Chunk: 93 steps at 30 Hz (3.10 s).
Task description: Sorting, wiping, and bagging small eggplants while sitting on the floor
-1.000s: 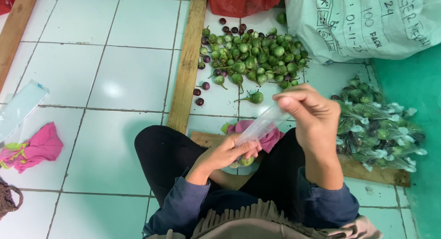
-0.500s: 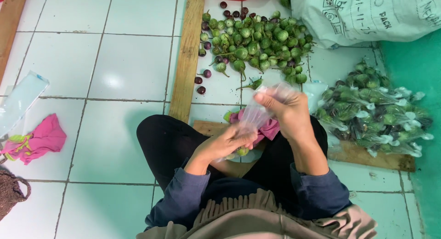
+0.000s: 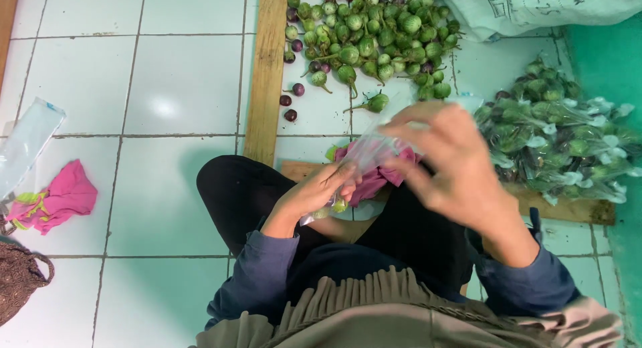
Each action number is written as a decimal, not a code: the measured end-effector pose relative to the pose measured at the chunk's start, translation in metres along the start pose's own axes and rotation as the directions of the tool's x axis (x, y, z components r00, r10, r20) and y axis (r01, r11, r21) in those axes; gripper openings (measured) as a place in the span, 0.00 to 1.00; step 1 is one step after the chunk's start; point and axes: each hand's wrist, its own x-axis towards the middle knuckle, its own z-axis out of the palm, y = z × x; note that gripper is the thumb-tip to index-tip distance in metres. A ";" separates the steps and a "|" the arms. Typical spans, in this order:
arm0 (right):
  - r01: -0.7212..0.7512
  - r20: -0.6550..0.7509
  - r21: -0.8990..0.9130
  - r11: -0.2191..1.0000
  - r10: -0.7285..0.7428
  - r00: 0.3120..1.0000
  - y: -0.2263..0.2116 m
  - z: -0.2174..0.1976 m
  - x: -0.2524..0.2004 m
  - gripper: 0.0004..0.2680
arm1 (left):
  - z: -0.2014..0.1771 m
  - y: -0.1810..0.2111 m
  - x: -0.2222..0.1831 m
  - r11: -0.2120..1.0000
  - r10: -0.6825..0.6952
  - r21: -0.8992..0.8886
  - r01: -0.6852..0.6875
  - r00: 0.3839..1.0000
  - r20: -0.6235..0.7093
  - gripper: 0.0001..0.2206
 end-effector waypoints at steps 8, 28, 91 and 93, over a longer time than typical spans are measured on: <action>-0.081 0.441 -0.284 0.955 0.205 0.874 -0.010 0.091 -0.079 0.08 | 0.005 -0.020 0.005 0.784 -0.195 0.617 0.069 0.971 0.138 0.17; -0.767 0.598 0.639 0.053 0.593 0.539 0.052 0.156 -0.079 0.08 | 0.005 -0.060 0.022 0.976 0.201 0.120 -0.184 0.969 -0.144 0.23; -0.398 -0.139 0.374 0.838 0.475 0.869 0.043 0.264 -0.140 0.23 | -0.046 -0.138 0.051 0.961 -0.222 -0.247 0.123 0.877 -0.426 0.04; -0.424 -0.134 0.339 0.840 0.490 0.862 0.050 0.268 -0.145 0.21 | -0.045 -0.145 0.053 0.970 -0.171 -0.231 0.079 0.896 -0.410 0.03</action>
